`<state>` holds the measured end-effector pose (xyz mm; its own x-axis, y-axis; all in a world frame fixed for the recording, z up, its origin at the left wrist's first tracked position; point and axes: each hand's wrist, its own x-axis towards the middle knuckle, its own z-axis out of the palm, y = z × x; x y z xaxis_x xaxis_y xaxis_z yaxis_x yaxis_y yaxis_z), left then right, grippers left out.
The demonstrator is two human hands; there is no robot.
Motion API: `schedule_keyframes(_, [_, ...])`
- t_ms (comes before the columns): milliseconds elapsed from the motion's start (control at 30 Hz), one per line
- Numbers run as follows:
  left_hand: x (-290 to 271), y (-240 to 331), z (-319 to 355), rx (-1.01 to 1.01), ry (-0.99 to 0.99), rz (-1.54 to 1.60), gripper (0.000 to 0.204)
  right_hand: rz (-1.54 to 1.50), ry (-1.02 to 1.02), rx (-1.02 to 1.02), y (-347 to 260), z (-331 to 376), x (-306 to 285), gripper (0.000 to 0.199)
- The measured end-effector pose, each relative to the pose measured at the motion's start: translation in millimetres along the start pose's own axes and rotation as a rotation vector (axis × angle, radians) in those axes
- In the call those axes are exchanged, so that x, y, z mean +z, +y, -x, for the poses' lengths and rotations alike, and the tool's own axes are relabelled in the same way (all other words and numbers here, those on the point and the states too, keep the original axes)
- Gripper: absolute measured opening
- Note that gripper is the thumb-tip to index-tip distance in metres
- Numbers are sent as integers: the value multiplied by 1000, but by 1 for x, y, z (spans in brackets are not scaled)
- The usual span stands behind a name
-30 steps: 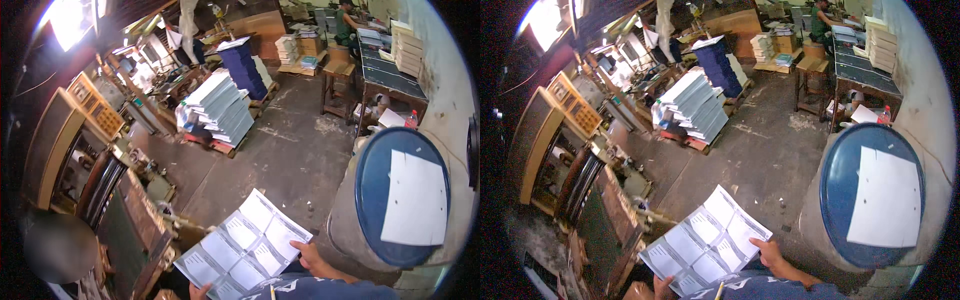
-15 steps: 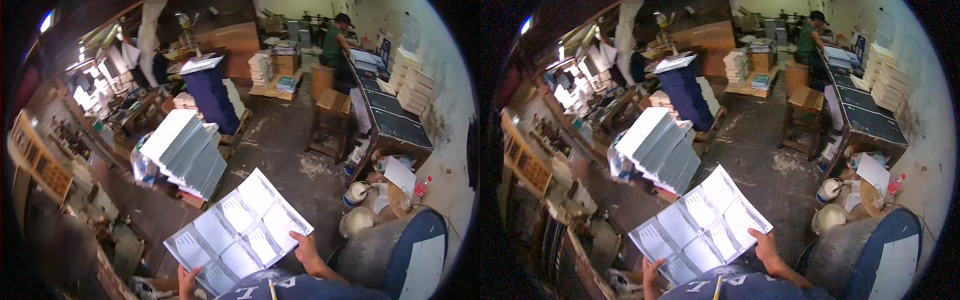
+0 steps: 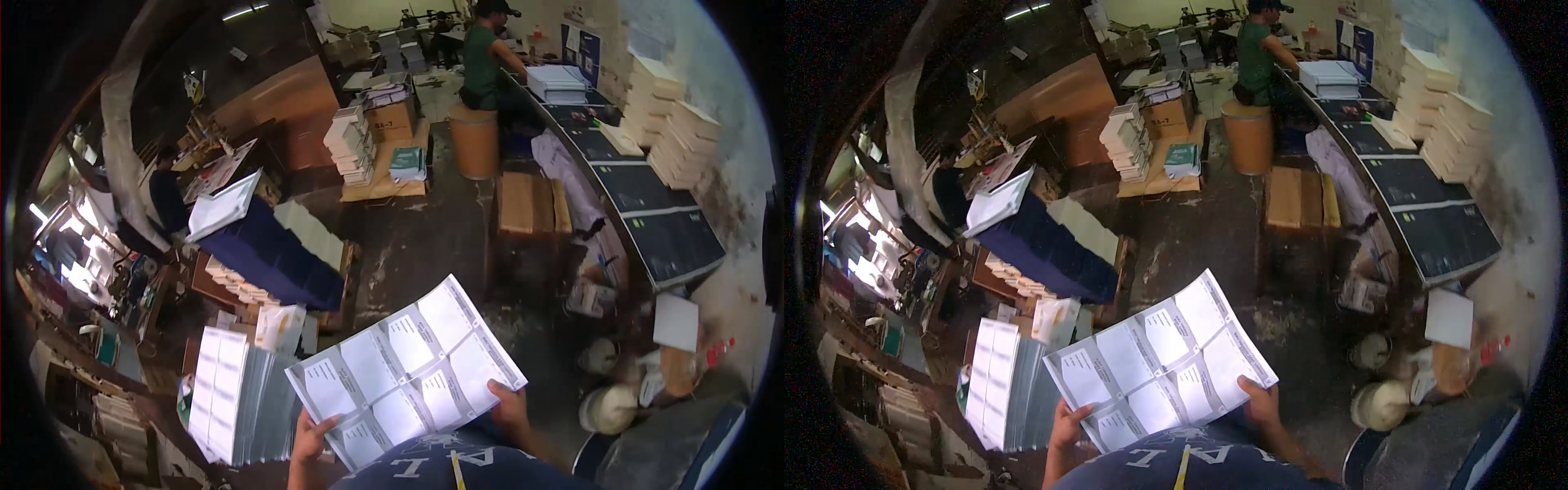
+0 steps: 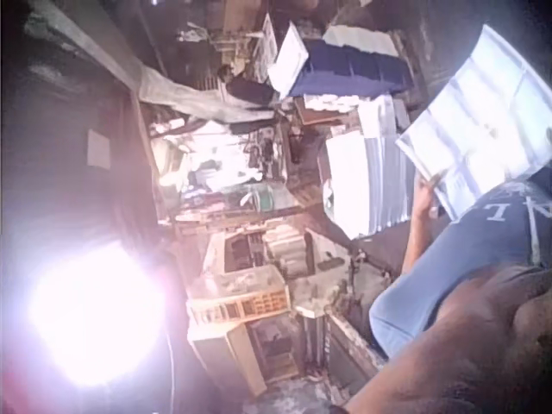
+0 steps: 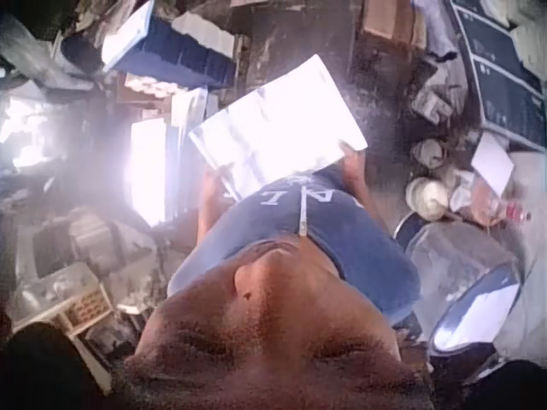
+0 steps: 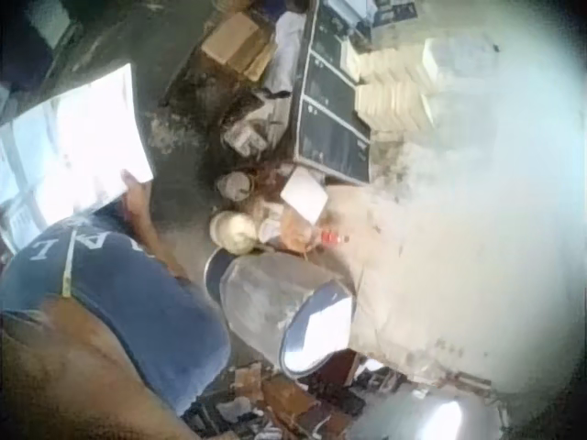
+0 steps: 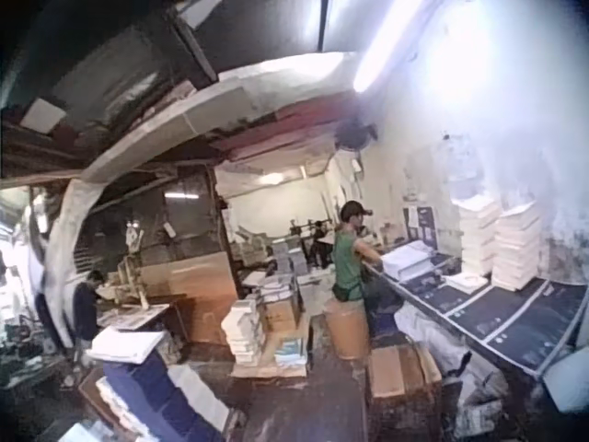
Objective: The person aligns and stacks large sheets of printed paper by hand before placing them under an industrial paper cutter, then carries a stack of the sheets through a workspace to another machine.
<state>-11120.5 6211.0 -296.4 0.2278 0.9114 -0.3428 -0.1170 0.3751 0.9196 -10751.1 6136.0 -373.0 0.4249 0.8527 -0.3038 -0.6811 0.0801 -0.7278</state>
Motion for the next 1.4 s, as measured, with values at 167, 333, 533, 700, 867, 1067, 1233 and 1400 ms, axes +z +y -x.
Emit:
schedule_keyframes(167, [46,45,-186,46,142,-3,62,29,-1,45,-58,-203,60,44])
schedule_keyframes(333, [87,89,-360,124,170,90,63,134,58,29,-88,-385,105,47])
schedule_keyframes(533, [104,136,-618,131,83,-7,60,133,164,38,-108,-613,164,51])
schedule_keyframes(700, [131,213,-808,96,12,-45,57,45,189,-37,-129,-775,215,52])
schedule_keyframes(867, [178,258,-973,101,-51,-119,56,111,235,-41,-152,-922,230,53])
schedule_keyframes(1067, [256,292,-1178,6,-9,-90,55,131,230,45,-182,-1154,255,53])
schedule_keyframes(1233, [317,328,-1302,66,89,-149,52,154,107,109,-257,-1317,293,56])
schedule_keyframes(1400, [348,385,-1428,102,98,-146,48,168,77,-3,-292,-1437,331,59])
